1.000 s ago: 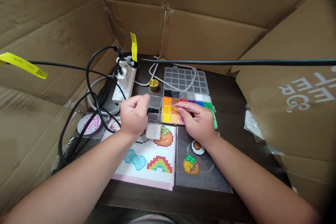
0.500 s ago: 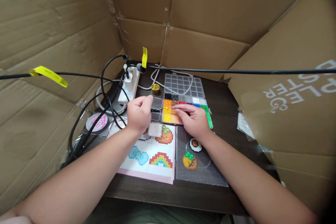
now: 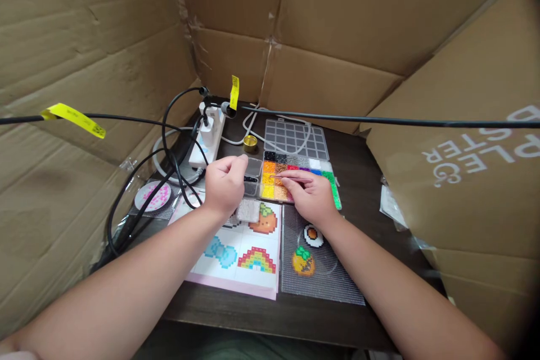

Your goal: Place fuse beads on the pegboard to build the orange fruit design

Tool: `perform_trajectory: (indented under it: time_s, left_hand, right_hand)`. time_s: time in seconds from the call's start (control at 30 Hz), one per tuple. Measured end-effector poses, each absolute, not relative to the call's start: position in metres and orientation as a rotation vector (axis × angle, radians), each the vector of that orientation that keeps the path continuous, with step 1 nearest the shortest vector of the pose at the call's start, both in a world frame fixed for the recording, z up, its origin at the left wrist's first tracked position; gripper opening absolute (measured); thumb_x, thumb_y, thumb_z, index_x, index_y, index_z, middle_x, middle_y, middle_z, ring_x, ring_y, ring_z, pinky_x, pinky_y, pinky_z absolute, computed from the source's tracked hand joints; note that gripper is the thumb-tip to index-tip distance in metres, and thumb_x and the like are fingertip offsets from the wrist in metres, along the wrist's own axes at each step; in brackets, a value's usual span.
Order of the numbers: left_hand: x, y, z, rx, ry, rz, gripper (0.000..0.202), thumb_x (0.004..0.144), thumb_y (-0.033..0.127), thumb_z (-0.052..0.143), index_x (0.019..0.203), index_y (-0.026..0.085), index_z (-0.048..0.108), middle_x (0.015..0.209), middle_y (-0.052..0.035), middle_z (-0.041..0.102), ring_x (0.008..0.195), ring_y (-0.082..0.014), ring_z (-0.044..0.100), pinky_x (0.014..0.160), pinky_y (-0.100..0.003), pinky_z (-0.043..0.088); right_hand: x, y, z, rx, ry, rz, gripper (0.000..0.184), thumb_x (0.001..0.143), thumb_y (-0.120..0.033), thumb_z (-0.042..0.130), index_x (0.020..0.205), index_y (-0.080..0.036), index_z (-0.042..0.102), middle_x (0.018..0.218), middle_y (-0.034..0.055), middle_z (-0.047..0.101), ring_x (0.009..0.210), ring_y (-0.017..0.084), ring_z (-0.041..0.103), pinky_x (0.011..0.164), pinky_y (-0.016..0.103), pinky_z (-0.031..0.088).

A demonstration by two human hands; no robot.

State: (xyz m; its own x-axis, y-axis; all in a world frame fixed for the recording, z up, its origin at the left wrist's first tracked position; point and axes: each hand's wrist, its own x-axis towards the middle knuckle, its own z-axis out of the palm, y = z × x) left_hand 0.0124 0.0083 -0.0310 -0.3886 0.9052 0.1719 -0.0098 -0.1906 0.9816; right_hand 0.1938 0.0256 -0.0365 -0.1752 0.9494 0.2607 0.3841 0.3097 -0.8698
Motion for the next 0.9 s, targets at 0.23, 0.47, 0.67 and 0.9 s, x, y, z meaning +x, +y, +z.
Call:
perform_trajectory:
  time_s: [0.23, 0.47, 0.67, 0.9]
  left_hand:
    - [0.0132, 0.0085, -0.031, 1.101, 1.353, 1.672, 0.045, 0.082, 0.03, 0.055, 0.048, 0.019, 0.028, 0.047, 0.0036, 0.025, 0.046, -0.0084, 0.026, 0.046, -0.028, 0.019]
    - [0.0131, 0.0093, -0.0332, 1.105, 1.342, 1.679, 0.046, 0.083, 0.031, 0.055, 0.048, 0.019, 0.027, 0.047, 0.0037, 0.024, 0.046, -0.0079, 0.024, 0.046, -0.028, 0.017]
    - [0.013, 0.0089, -0.0332, 1.114, 1.336, 1.675, 0.047, 0.083, 0.031, 0.056, 0.049, 0.019, 0.025, 0.048, 0.0038, 0.023, 0.046, -0.0076, 0.023, 0.046, -0.028, 0.017]
    - [0.0127, 0.0092, -0.0335, 1.092, 1.329, 1.68, 0.046, 0.082, 0.031, 0.055, 0.049, 0.019, 0.026, 0.047, 0.0037, 0.024, 0.046, -0.0078, 0.024, 0.046, -0.028, 0.018]
  right_hand:
    - [0.1938, 0.0264, -0.0374, -1.211, -1.725, 0.824, 0.017, 0.082, -0.029, 0.063, 0.085, -0.019, 0.077, 0.089, 0.0076, 0.078, 0.082, 0.021, 0.074, 0.075, 0.034, 0.06]
    - [0.1942, 0.0276, -0.0386, -1.214, -1.744, 0.814, 0.018, 0.082, -0.029, 0.063, 0.086, -0.019, 0.077, 0.089, 0.0078, 0.078, 0.084, 0.022, 0.074, 0.079, 0.036, 0.06]
    - [0.1942, 0.0274, -0.0388, -1.214, -1.721, 0.824, 0.018, 0.082, -0.029, 0.064, 0.086, -0.019, 0.077, 0.088, 0.0069, 0.078, 0.083, 0.021, 0.074, 0.077, 0.034, 0.06]
    - [0.1932, 0.0238, -0.0306, -1.235, -1.604, 0.854, 0.014, 0.08, -0.027, 0.065, 0.082, -0.02, 0.076, 0.087, 0.006, 0.078, 0.081, 0.021, 0.074, 0.077, 0.034, 0.061]
